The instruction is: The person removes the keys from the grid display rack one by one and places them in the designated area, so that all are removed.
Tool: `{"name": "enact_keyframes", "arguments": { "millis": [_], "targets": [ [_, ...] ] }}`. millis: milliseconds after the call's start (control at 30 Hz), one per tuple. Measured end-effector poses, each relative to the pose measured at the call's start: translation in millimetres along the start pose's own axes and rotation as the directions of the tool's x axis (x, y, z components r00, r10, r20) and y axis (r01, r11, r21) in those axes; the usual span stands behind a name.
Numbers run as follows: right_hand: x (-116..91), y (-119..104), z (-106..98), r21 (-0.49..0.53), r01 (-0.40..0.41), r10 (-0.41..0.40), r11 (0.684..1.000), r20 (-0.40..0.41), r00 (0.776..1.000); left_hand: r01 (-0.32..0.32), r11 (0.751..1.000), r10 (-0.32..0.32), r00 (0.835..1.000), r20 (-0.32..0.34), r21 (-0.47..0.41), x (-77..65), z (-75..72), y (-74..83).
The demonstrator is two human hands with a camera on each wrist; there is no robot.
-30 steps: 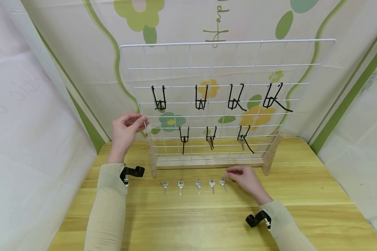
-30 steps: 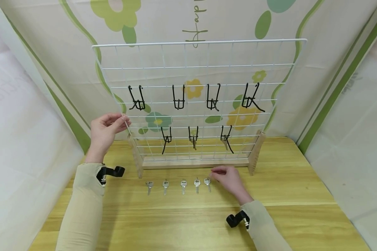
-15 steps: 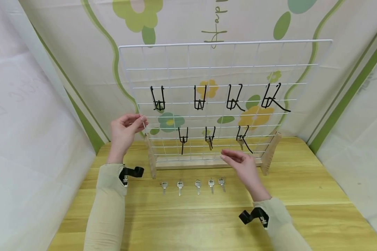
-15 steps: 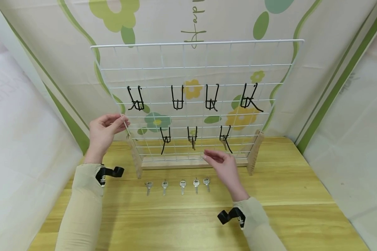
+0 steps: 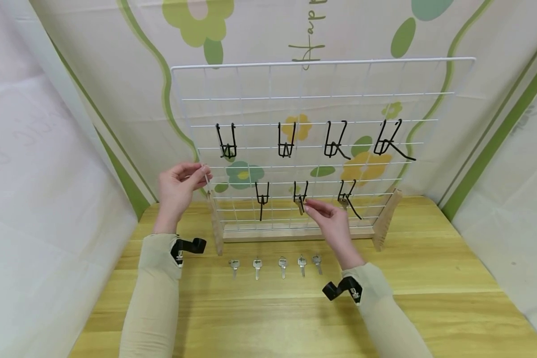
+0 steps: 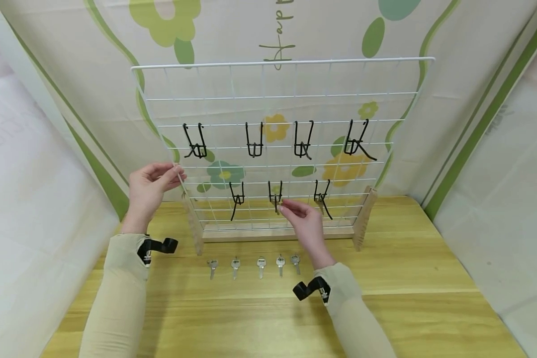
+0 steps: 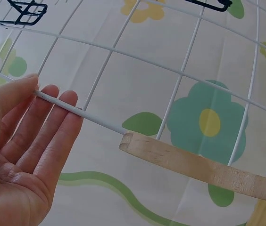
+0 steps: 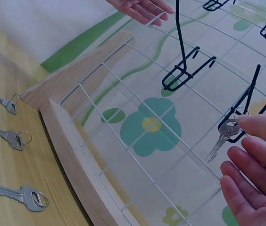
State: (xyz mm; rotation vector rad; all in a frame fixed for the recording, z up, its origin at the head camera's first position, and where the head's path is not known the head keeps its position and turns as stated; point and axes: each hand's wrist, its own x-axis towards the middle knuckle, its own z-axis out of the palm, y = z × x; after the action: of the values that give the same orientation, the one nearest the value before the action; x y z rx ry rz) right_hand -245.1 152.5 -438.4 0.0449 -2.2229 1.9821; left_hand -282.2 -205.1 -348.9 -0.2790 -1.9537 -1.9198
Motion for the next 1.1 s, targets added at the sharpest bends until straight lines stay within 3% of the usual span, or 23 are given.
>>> {"name": "enact_keyframes", "arguments": {
  "millis": [533,1100],
  "targets": [
    [3,-1,12,0.106,0.047,-0.040,0.993,-0.068,0.997,-0.022,0.999,0.022,1.000,-0.001,-0.026,-2.2,2.8,3.3],
    [7,-6,21,0.138,0.053,-0.039,0.989,-0.098,0.994,-0.037,0.999,0.037,0.999,0.008,-0.031,-1.7,1.0,3.0]
  ]
}}
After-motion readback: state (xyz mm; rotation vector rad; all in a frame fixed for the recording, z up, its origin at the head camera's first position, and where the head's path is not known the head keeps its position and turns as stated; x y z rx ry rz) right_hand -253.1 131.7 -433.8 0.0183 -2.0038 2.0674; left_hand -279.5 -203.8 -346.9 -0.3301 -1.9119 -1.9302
